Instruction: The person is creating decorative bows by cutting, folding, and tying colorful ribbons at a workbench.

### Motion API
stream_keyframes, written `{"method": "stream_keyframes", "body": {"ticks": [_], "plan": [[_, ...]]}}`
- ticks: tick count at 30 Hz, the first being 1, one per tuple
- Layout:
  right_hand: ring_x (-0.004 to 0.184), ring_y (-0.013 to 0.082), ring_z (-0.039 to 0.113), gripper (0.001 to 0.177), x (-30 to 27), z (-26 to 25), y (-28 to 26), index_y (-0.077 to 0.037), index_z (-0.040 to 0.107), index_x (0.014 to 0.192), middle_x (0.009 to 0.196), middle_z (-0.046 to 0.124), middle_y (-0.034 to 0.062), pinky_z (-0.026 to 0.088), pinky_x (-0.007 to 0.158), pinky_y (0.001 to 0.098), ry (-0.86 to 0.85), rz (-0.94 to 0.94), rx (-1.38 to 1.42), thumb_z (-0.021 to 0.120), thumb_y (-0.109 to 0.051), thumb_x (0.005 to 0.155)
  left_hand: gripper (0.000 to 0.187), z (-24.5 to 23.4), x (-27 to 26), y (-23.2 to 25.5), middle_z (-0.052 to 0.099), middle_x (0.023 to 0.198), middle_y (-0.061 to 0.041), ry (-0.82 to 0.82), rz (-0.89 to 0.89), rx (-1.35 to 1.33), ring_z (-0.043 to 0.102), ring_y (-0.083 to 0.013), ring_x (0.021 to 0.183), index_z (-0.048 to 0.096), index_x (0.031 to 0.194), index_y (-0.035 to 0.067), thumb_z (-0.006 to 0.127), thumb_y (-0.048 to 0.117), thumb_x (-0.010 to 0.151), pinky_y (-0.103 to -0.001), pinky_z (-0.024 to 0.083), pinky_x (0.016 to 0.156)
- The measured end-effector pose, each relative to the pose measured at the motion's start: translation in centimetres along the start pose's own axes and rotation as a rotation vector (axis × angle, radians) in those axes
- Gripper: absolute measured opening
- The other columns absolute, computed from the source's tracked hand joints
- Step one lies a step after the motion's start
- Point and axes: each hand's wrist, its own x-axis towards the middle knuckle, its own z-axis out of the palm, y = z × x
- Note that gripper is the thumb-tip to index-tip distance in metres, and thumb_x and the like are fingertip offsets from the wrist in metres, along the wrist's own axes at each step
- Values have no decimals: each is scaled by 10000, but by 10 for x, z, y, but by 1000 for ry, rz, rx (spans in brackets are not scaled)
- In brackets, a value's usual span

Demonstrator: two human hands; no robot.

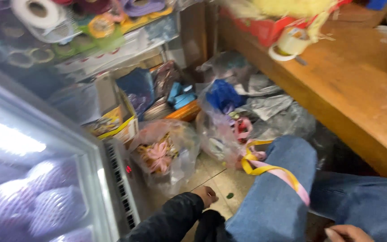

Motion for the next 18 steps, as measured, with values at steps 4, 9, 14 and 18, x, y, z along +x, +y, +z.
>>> {"method": "stream_keyframes", "body": {"ticks": [4, 9, 14, 18], "plan": [[685, 136, 744, 123, -85, -37, -86, -136, 923, 856, 764, 845, 39, 564, 754, 240, 238, 30, 214, 847, -232, 868, 294, -22, 0, 60, 653, 842, -39, 63, 15, -691, 565, -128, 622, 685, 1066, 145, 612, 426, 1018, -270, 418, 520], [836, 84, 820, 158, -88, -67, -115, -213, 945, 993, 985, 902, -38, 617, 834, 185, -17, 195, 27, 830, -298, 924, 628, -73, -61, 153, 670, 1360, -70, 46, 83, -610, 686, -225, 1142, 561, 1430, 191, 638, 545, 917, -320, 544, 937], [800, 46, 798, 136, -86, -52, -98, -214, 945, 862, 839, 893, -69, 593, 838, 160, 115, 71, 87, 824, -273, 878, 731, -98, -98, 202, 611, 1475, -104, -100, -27, -813, 688, -248, 1232, 462, 1499, 253, 641, 618, 892, -398, 603, 951], [654, 55, 747, 103, -87, -51, -98, -204, 916, 760, 715, 841, -56, 582, 694, 166, 179, 12, 127, 844, -245, 822, 937, -83, -94, 222, 627, 1485, -88, -160, -15, -892, 655, -232, 1262, 520, 1546, 264, 655, 729, 744, -374, 538, 1005]]}}
